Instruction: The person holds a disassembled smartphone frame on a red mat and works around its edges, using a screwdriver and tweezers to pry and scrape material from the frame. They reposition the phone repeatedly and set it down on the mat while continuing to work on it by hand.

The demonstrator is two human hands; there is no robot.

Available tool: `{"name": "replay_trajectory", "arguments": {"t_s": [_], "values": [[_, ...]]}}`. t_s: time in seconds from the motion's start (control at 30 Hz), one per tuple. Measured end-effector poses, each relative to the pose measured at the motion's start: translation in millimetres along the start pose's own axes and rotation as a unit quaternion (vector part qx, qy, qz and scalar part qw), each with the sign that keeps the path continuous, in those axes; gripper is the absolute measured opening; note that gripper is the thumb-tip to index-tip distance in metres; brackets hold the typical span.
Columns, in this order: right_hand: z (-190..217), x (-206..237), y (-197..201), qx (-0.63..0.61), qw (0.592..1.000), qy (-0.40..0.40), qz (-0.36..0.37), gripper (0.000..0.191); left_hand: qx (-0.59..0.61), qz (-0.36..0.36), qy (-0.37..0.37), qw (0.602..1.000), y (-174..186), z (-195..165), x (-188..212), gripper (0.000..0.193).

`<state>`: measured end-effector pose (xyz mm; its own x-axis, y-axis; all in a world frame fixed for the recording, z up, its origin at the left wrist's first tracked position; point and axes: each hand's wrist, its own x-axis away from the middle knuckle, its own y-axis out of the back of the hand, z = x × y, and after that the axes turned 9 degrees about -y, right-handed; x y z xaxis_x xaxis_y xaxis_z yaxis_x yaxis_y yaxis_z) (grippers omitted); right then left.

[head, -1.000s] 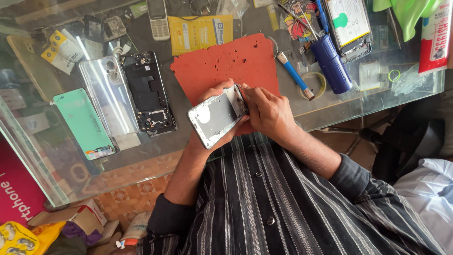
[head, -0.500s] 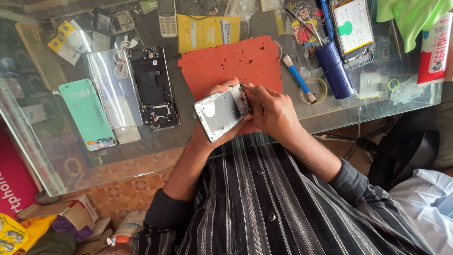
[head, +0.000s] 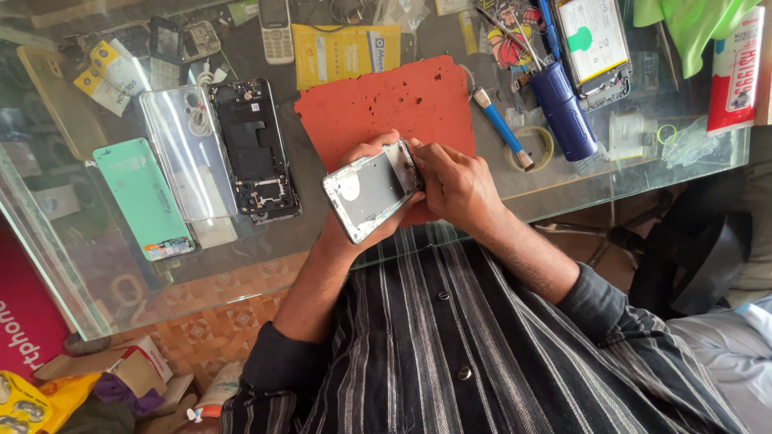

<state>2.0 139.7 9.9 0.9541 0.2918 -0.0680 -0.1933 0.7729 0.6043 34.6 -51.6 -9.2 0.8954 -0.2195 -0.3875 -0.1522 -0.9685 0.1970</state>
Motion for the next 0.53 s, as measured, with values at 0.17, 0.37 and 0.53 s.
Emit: {"name": "replay_trajectory", "arguments": {"t_s": [0.17, 0.37, 0.53], "values": [[8, 3, 2, 0.047, 0.999, -0.023, -0.004, 0.021, 0.0, -0.022, 0.0, 1.0, -5, 4, 7, 0.071], [0, 6, -4, 0.044, 0.998, 0.004, -0.04, 0.021, -0.009, -0.014, 0.001, 1.0, -5, 8, 11, 0.074], [-7, 10, -11, 0.051, 0.997, -0.028, -0.04, 0.019, -0.055, 0.018, 0.027, 0.998, -4, 9, -6, 0.073]]}}
